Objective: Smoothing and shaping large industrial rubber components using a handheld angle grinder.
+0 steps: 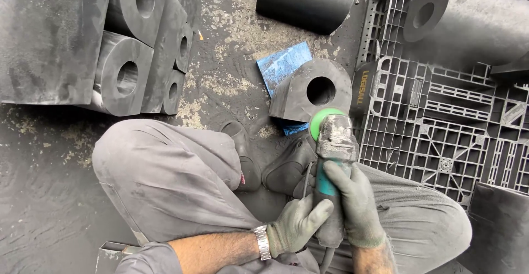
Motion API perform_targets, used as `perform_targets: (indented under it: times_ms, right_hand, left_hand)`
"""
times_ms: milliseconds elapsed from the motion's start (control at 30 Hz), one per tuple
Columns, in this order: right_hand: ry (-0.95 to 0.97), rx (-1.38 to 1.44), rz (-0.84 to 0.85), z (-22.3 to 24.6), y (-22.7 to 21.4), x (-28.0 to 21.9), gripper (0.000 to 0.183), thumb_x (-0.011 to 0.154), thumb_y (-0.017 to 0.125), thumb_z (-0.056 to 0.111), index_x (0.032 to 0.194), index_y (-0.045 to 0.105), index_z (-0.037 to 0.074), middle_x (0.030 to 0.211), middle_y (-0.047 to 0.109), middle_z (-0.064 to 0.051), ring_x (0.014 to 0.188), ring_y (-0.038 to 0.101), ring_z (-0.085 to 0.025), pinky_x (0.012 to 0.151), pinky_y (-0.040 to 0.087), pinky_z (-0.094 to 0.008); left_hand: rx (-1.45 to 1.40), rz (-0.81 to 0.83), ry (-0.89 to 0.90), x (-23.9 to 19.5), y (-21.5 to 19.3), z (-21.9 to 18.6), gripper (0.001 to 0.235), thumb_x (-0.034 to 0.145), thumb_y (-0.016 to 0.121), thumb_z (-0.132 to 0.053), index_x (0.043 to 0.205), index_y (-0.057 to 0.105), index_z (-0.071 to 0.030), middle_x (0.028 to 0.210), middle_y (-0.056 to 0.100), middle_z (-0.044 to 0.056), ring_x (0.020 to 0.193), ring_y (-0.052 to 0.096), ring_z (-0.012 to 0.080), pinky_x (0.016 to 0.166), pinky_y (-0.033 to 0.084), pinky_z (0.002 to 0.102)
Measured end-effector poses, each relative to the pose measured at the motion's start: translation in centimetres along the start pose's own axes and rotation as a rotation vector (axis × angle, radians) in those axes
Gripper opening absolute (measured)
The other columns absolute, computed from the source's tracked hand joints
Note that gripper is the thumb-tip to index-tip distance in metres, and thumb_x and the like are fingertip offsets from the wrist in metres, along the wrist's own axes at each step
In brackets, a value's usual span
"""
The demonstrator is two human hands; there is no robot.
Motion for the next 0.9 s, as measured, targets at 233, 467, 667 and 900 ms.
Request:
perform_targets:
  times_ms: [233,467,667,900]
  right_hand:
    - [-0.005,-0.024,-0.153,-1.2,-2.1,0.1,0.035,0.094,0.062,0.026,0.117,0.064,0.0,0.091,0.071,-0.013,0.075,0.067,-0.02,0.067,0.055,-0.033]
    - [0.017,-0.139,0.032,0.9,1.7,0.7,0.036,0.091,0.067,0.023,0.117,0.065,-0.001,0.094,0.071,-0.01,0.077,0.066,-0.016,0.068,0.055,-0.031]
    - [-0.003,-0.069,-0.042,-0.1,-0.5,0.6,0.036,0.093,0.063,0.027,0.114,0.064,-0.002,0.091,0.071,-0.011,0.075,0.068,-0.018,0.066,0.057,-0.031]
    - [-0.006,-0.162,-0.006,1.3,2.4,0.5,0.035,0.09,0.067,0.024,0.116,0.066,0.0,0.094,0.071,-0.007,0.078,0.066,-0.014,0.069,0.055,-0.03]
  left_hand:
    - [0.016,0.092,0.012,0.7,0.3,-0.5,0.055,0.105,0.043,-0.05,0.11,0.069,-0.002,0.084,0.068,0.021,0.078,0.071,0.0364,0.066,0.056,0.046]
    - [-0.212,-0.067,-0.2,0.0,-0.8,-1.3,0.054,0.102,0.046,-0.05,0.108,0.066,-0.001,0.07,0.067,0.018,0.068,0.072,0.0333,0.063,0.054,0.044]
    - [-0.218,-0.017,-0.143,0.9,-0.9,-2.1,0.054,0.103,0.048,-0.052,0.107,0.067,-0.002,0.075,0.07,0.017,0.076,0.074,0.0302,0.068,0.057,0.041]
    - [-0.226,-0.079,-0.217,-0.1,-0.9,-1.5,0.052,0.101,0.048,-0.05,0.104,0.066,-0.002,0.068,0.067,0.018,0.066,0.071,0.0311,0.061,0.053,0.043]
Point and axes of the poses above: each hand's wrist, its own x-axis towards the middle knuckle, its own y-axis out of the palm, z = x × y, the point moved 1 cm from there along x, towards the middle knuckle
